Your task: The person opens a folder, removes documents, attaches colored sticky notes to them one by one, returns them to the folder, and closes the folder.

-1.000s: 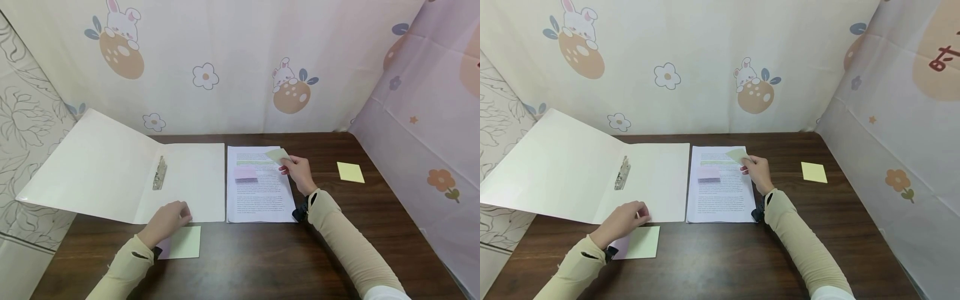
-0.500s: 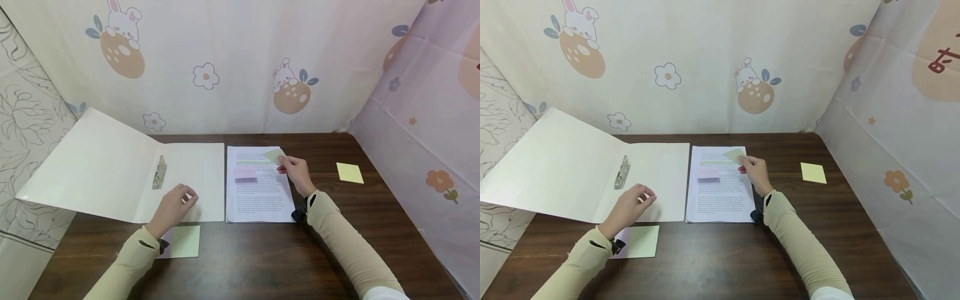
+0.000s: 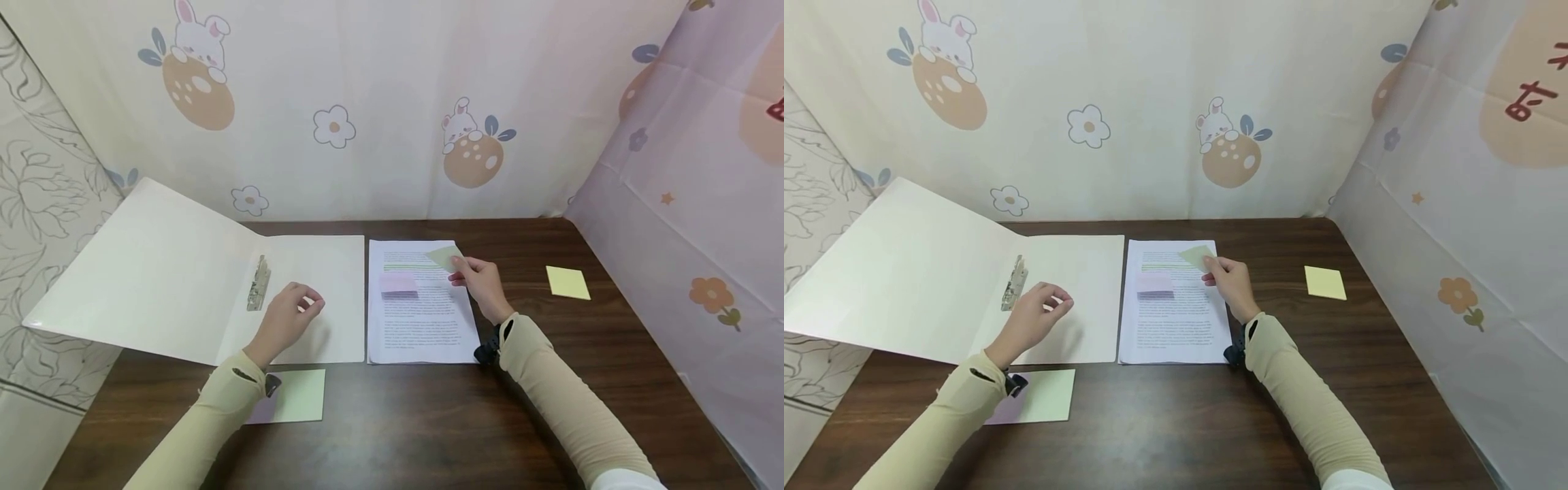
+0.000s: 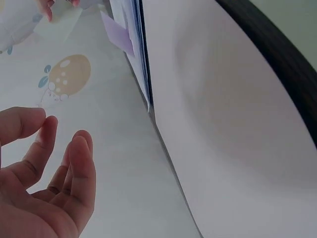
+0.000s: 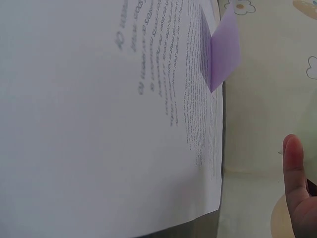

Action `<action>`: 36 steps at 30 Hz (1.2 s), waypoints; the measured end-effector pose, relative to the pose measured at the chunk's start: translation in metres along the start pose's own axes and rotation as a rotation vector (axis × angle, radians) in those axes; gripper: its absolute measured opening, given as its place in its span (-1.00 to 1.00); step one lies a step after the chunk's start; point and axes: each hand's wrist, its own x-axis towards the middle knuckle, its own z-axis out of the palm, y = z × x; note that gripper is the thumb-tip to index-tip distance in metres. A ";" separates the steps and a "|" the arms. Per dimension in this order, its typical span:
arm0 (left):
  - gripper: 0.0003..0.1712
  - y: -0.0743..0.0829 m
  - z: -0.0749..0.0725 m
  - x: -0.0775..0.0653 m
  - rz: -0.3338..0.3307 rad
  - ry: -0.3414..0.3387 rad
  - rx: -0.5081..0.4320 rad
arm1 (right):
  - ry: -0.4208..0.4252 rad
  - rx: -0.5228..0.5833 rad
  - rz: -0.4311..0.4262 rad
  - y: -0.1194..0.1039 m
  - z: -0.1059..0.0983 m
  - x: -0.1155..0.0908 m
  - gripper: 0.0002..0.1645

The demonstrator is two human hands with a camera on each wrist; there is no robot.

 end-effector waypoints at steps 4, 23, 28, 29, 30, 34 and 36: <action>-0.78 0.001 0.005 0.006 -0.006 -0.025 -0.013 | -0.002 -0.004 -0.003 0.000 0.001 -0.001 -0.40; -0.78 0.012 0.020 0.027 -0.046 -0.123 -0.119 | -0.025 -0.037 0.023 0.001 0.006 -0.002 -0.21; -0.78 0.019 0.022 0.031 -0.031 -0.130 -0.128 | -0.020 -0.036 0.016 0.002 0.008 -0.003 -0.20; -0.78 0.021 0.023 0.032 -0.030 -0.134 -0.133 | -0.021 -0.037 0.011 0.002 0.009 -0.004 -0.20; -0.77 0.022 0.024 0.033 -0.033 -0.138 -0.137 | -0.022 -0.036 0.006 0.002 0.009 -0.004 -0.21; -0.74 0.028 0.027 0.036 -0.037 -0.150 -0.151 | -0.030 -0.036 -0.010 0.001 0.010 -0.004 -0.22; -0.73 0.030 0.028 0.038 -0.041 -0.151 -0.159 | -0.033 -0.039 -0.015 0.001 0.011 -0.004 -0.23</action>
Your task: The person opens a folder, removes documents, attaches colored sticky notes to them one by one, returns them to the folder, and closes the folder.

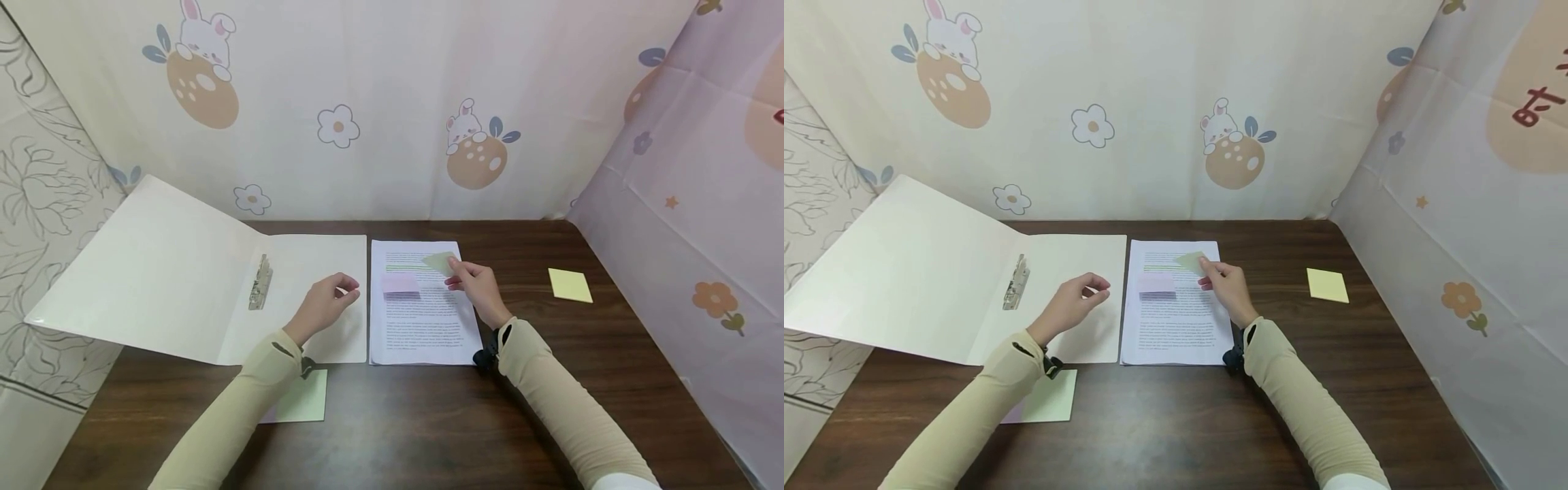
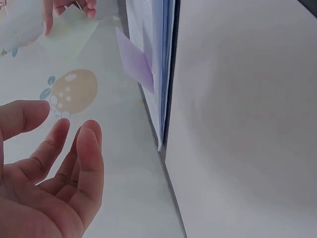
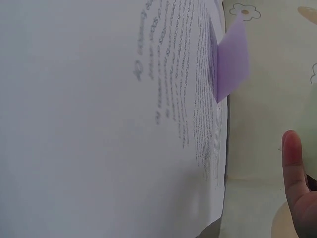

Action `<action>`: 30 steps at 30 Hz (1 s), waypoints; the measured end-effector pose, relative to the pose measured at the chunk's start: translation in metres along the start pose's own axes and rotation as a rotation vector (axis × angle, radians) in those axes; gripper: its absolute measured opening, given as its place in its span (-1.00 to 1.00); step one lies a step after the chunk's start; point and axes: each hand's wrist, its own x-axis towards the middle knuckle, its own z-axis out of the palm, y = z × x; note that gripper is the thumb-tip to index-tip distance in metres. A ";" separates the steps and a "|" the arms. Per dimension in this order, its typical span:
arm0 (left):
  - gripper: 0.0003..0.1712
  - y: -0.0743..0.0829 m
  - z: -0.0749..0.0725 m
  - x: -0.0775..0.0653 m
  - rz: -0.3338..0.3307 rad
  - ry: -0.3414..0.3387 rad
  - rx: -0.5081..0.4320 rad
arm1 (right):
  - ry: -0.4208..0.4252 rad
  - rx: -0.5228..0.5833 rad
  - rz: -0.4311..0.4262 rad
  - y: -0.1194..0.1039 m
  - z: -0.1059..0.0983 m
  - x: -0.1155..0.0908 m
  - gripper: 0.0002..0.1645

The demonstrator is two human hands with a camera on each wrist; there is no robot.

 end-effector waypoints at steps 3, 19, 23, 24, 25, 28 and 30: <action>-0.73 0.004 0.004 0.003 0.003 -0.003 -0.009 | -0.003 0.003 -0.003 0.000 0.000 0.000 -0.23; -0.63 0.035 0.031 0.023 0.096 -0.075 -0.015 | -0.068 -0.025 -0.030 -0.003 0.004 -0.003 -0.32; -0.57 0.041 0.036 0.027 0.103 -0.073 -0.025 | -0.089 -0.039 -0.058 -0.004 0.005 -0.005 -0.36; -0.56 0.043 0.037 0.027 0.105 -0.070 -0.027 | -0.092 -0.045 -0.063 -0.004 0.006 -0.005 -0.36; -0.54 0.044 0.039 0.028 0.106 -0.067 -0.027 | -0.095 -0.055 -0.067 -0.004 0.006 -0.006 -0.36; -0.51 0.048 0.042 0.030 0.105 -0.073 -0.025 | -0.106 -0.078 -0.071 -0.004 0.007 -0.007 -0.39; -0.49 0.052 0.044 0.030 0.109 -0.086 -0.026 | -0.110 -0.092 -0.070 -0.004 0.008 -0.007 -0.43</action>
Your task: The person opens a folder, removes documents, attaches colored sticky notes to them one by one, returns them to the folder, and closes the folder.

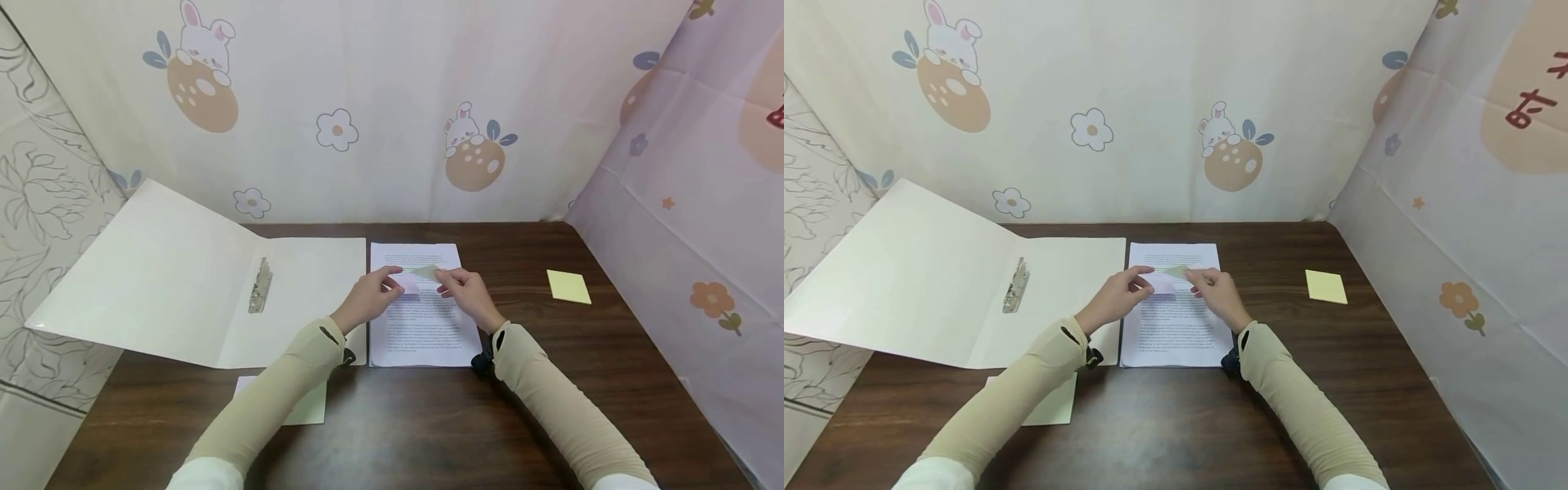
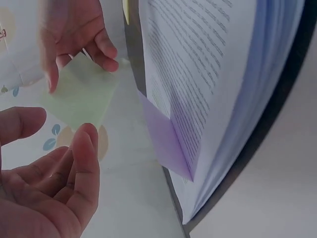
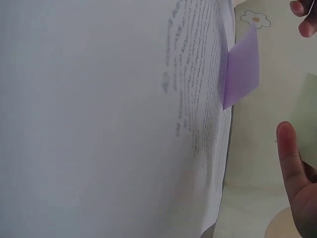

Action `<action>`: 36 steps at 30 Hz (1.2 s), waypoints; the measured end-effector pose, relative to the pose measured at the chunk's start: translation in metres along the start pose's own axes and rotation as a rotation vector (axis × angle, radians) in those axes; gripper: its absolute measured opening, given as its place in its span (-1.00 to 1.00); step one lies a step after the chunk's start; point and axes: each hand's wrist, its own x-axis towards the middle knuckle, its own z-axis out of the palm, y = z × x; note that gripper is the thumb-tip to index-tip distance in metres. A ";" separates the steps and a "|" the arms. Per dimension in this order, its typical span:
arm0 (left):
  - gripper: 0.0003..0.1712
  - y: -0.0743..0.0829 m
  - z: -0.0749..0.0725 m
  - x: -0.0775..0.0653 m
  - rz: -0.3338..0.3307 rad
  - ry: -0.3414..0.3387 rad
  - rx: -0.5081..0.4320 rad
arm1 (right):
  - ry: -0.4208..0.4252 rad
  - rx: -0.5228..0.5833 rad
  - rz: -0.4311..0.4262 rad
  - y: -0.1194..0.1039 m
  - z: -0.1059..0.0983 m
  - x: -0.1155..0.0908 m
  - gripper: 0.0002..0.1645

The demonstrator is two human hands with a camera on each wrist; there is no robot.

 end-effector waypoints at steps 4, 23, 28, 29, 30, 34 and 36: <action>-0.43 0.006 0.002 0.002 0.006 -0.030 -0.016 | -0.008 -0.034 -0.021 0.003 0.003 0.001 -0.51; -0.53 0.017 0.011 0.017 0.018 -0.130 0.024 | -0.035 -0.178 -0.193 0.008 0.005 0.005 -0.64; -0.47 0.013 0.013 0.027 -0.011 -0.120 0.024 | -0.045 -0.209 -0.207 0.009 0.000 0.008 -0.57; -0.49 0.012 0.014 0.029 -0.015 -0.116 0.028 | -0.046 -0.213 -0.208 0.009 -0.002 0.009 -0.55; -0.51 0.012 0.014 0.031 -0.018 -0.114 0.030 | -0.042 -0.214 -0.204 0.009 -0.003 0.010 -0.54; -0.63 0.009 0.019 0.039 -0.008 -0.118 0.039 | -0.023 -0.250 -0.187 0.009 -0.007 0.014 -0.58; -0.65 0.008 0.021 0.043 -0.008 -0.127 0.043 | -0.011 -0.282 -0.168 0.009 -0.008 0.015 -0.64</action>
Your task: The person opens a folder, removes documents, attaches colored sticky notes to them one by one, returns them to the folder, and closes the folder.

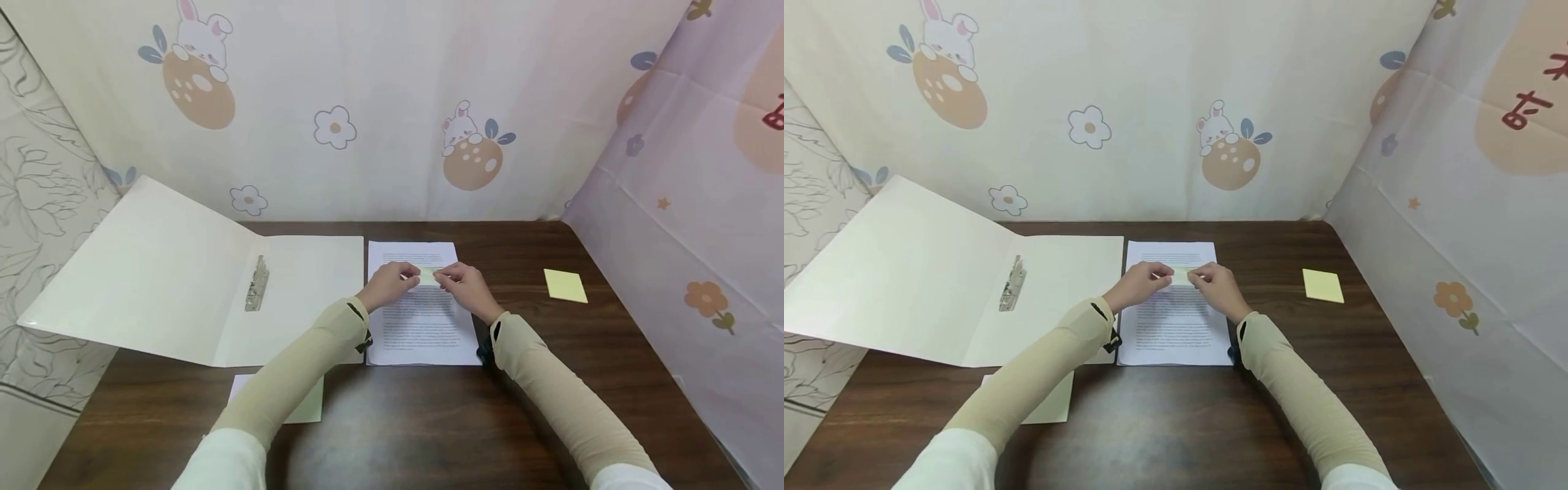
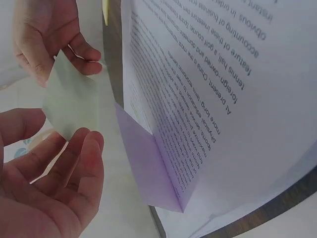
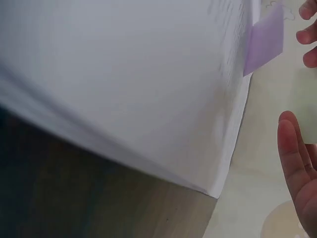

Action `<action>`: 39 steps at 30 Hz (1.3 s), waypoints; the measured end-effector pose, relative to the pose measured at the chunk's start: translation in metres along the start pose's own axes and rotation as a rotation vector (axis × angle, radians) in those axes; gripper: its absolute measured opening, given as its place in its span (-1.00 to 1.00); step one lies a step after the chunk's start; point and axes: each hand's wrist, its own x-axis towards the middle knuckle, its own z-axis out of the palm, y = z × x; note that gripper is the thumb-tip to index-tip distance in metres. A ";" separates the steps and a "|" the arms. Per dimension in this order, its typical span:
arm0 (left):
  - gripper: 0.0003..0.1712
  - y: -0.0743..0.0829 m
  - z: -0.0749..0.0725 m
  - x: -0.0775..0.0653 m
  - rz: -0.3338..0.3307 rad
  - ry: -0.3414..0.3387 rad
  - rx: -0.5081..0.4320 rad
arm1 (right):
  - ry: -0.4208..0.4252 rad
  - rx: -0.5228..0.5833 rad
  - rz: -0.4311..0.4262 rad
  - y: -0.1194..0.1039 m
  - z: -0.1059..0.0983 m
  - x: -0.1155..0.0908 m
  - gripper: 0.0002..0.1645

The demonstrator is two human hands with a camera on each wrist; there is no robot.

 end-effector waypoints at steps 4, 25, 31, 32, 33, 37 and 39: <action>-0.67 -0.002 0.004 0.009 -0.023 -0.006 0.015 | -0.006 -0.066 0.010 0.002 0.000 0.004 -0.71; -0.64 -0.013 0.034 0.036 -0.041 -0.048 0.222 | -0.181 -0.217 0.050 0.020 -0.001 0.023 -0.74; -0.65 -0.013 0.036 0.036 -0.049 -0.061 0.256 | -0.231 -0.291 0.004 0.024 -0.001 0.025 -0.76; -0.65 -0.013 0.037 0.036 -0.054 -0.066 0.257 | -0.240 -0.311 -0.006 0.025 -0.001 0.025 -0.76; -0.65 -0.014 0.037 0.036 -0.060 -0.071 0.262 | -0.247 -0.330 -0.014 0.025 -0.001 0.024 -0.76; -0.65 -0.017 0.040 0.038 -0.083 -0.082 0.253 | -0.264 -0.380 -0.001 0.025 0.000 0.024 -0.74; -0.62 -0.018 0.042 0.039 -0.092 -0.091 0.254 | -0.276 -0.410 -0.002 0.025 0.000 0.024 -0.71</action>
